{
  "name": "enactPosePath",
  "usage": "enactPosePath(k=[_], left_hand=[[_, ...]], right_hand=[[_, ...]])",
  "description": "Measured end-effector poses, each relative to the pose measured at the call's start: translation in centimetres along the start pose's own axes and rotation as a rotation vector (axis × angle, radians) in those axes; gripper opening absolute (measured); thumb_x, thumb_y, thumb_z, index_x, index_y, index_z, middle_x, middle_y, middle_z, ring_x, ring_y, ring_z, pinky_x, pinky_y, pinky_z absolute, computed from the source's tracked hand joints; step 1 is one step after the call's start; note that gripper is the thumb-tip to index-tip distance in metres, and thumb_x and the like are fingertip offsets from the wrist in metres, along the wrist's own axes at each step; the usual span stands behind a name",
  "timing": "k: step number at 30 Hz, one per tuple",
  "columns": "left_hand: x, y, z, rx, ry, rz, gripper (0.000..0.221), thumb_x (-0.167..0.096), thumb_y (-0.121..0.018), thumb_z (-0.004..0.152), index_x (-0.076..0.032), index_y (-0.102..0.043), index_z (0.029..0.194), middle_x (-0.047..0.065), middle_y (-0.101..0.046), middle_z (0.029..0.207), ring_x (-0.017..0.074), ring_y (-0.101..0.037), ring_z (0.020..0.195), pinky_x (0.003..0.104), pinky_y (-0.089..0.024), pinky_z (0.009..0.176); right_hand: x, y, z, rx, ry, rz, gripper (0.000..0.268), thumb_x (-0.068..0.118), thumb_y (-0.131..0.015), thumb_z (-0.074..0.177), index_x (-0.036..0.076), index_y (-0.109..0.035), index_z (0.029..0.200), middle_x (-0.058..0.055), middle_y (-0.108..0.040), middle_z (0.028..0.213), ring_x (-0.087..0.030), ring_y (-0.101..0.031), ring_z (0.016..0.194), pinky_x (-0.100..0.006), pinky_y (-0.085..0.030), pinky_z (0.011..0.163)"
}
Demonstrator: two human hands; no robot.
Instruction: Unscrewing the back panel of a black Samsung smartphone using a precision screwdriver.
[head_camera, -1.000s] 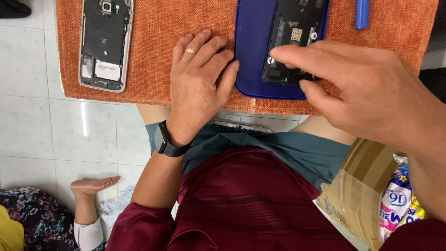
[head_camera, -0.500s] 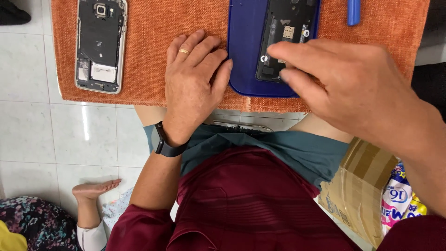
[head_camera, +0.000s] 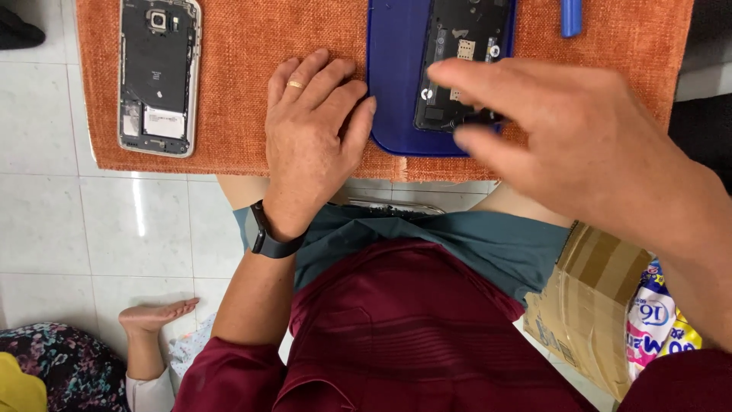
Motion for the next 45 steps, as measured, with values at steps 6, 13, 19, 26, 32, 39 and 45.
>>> enactPosePath(k=[6,13,19,26,32,39,45], left_hand=[[0.1,-0.1,-0.1,0.004,0.003,0.003,0.011,-0.013,-0.078,0.101,-0.003,-0.078,0.105,0.012,-0.072,0.119,0.0358,-0.064,0.12,0.053,-0.042,0.109],[0.2,-0.2,-0.2,-0.001,0.012,-0.001,0.011,-0.014,-0.078,0.101,-0.004,-0.079,0.105,0.011,-0.072,0.12,0.0351,-0.064,0.121,0.054,-0.042,0.109],[0.1,0.0,0.0,-0.016,0.014,-0.033,0.01,-0.012,-0.076,0.101,-0.003,-0.078,0.105,0.011,-0.071,0.12,0.0348,-0.064,0.12,0.052,-0.043,0.108],[1.2,-0.7,-0.4,-0.014,0.037,-0.091,0.039,-0.028,-0.087,0.099,-0.014,-0.068,0.131,0.006,-0.048,0.155,0.0317,-0.035,0.152,0.057,-0.039,0.127],[0.4,-1.3,2.5,0.096,-0.018,-0.071,0.034,-0.026,-0.083,0.104,-0.01,-0.068,0.13,0.009,-0.048,0.153,0.0374,-0.024,0.152,0.06,-0.046,0.111],[1.8,-2.6,5.6,0.152,-0.107,-0.02,0.029,-0.019,-0.085,0.098,-0.005,-0.072,0.118,0.012,-0.057,0.138,0.0401,-0.027,0.144,0.063,-0.038,0.106],[2.5,-3.5,6.7,0.129,-0.142,-0.042,0.009,-0.016,-0.078,0.101,-0.008,-0.079,0.098,0.005,-0.064,0.128,0.0395,-0.036,0.14,0.063,-0.037,0.105]], right_hand=[[-0.2,0.0,-0.3,-0.044,-0.006,-0.024,0.039,-0.009,-0.066,0.103,0.002,-0.072,0.14,-0.006,-0.076,0.105,-0.023,-0.072,0.097,-0.035,-0.056,0.073],[0.0,0.5,-0.7,-0.079,-0.002,-0.019,0.042,-0.012,-0.066,0.101,0.0,-0.074,0.14,-0.005,-0.077,0.107,-0.022,-0.074,0.105,-0.032,-0.057,0.077],[-0.2,0.8,-0.8,-0.102,-0.026,0.007,0.041,-0.013,-0.065,0.103,-0.001,-0.074,0.14,-0.003,-0.076,0.107,-0.022,-0.072,0.105,-0.036,-0.056,0.086],[-0.7,2.3,-0.2,-0.223,-0.077,0.179,0.035,-0.023,-0.071,0.106,-0.016,-0.073,0.14,-0.021,-0.076,0.117,-0.029,-0.072,0.112,-0.038,-0.063,0.094],[-2.9,1.5,1.6,-0.334,-0.11,0.252,0.042,-0.023,-0.072,0.107,-0.017,-0.067,0.149,-0.021,-0.076,0.12,-0.025,-0.069,0.107,-0.031,-0.056,0.08],[-4.4,0.4,3.3,-0.4,-0.121,0.342,0.04,-0.022,-0.072,0.106,-0.015,-0.065,0.146,-0.021,-0.075,0.116,-0.025,-0.069,0.104,-0.032,-0.053,0.082],[-5.7,-0.2,3.8,-0.426,-0.155,0.41,0.043,-0.021,-0.069,0.103,-0.014,-0.063,0.145,-0.021,-0.074,0.115,-0.026,-0.071,0.106,-0.028,-0.055,0.076]])
Point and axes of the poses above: each hand's wrist, its own z-axis towards the middle knuckle, its own y-axis out of the back of the hand, x = y × z, the point moved 6 cm from there along z, towards the middle knuckle
